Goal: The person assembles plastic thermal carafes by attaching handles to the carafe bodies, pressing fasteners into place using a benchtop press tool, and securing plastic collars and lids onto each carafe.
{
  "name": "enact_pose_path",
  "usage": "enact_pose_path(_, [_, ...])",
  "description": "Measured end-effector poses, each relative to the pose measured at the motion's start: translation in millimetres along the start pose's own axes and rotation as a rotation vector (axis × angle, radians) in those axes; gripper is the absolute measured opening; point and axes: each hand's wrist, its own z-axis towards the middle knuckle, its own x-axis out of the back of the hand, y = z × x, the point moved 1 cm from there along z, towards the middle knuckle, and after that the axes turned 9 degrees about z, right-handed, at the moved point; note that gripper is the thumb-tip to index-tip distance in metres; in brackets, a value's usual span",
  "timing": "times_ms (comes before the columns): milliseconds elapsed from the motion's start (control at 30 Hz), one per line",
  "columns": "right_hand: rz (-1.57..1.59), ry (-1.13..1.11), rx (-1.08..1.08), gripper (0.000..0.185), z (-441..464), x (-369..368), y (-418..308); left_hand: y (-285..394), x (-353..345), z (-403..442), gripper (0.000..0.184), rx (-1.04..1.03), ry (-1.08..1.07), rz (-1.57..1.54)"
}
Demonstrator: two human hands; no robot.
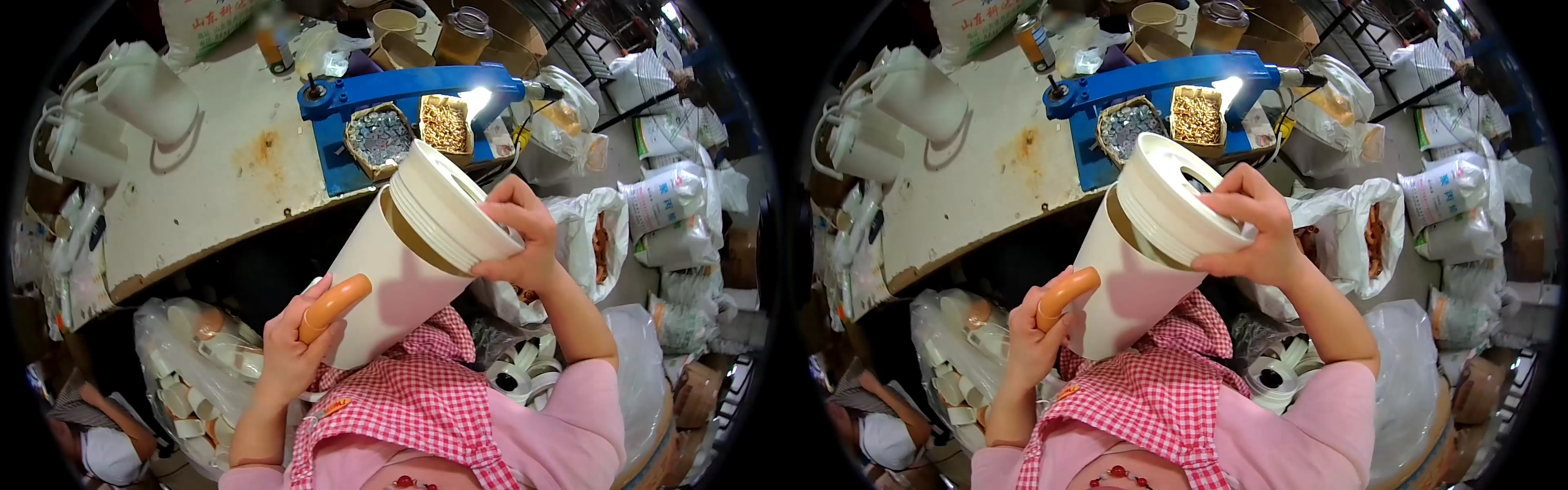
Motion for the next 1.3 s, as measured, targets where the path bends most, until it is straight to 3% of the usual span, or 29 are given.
enact_pose_path(267, [-0.042,-0.079,-0.082,0.061,-3,-7,-9,3,0,5,0.027,-0.156,0.0,0.142])
enact_pose_path(433, [-0.048,-0.128,-0.115,0.054,1,-20,-9,-4,3,-3,0.046,-0.126,-0.043,0.19])
enact_pose_path(600, [-0.084,-0.076,-0.232,0.042,9,-34,-15,-8,-4,-11,0.078,-0.098,-0.047,0.319])
enact_pose_path(733, [-0.145,-0.081,-0.326,0.037,25,-43,-20,3,-18,-18,0.07,-0.103,-0.019,0.34])
enact_pose_path(833, [-0.157,-0.072,-0.384,0.034,32,-51,-18,3,-28,-20,0.041,-0.177,0.05,0.4])
enact_pose_path(933, [-0.256,-0.079,-0.465,0.036,33,-58,-20,12,-34,-22,0.041,-0.166,0.049,0.468])
enact_pose_path(1033, [-0.274,-0.126,-0.375,0.037,41,-50,-21,-1,-25,-21,0.05,-0.201,0.018,0.408])
enact_pose_path(1100, [0.121,-0.276,-0.401,0.04,50,-25,-4,-7,-15,-22,0.059,-0.236,0.029,0.355])
enact_pose_path(1133, [0.331,-0.084,-0.357,0.049,43,-8,24,-8,-9,-23,0.068,-0.268,0.047,0.306])
enact_pose_path(1167, [0.186,0.066,-0.355,0.053,42,14,57,-12,-7,-30,0.077,-0.208,-0.019,0.296])
enact_pose_path(1200, [0.285,0.178,-0.485,0.059,38,15,70,0,1,-25,0.067,-0.393,-0.016,0.339])
enact_pose_path(1300, [0.647,-0.029,-0.743,0.075,13,-41,86,-32,-3,-45,0.061,-0.152,-0.013,0.252])
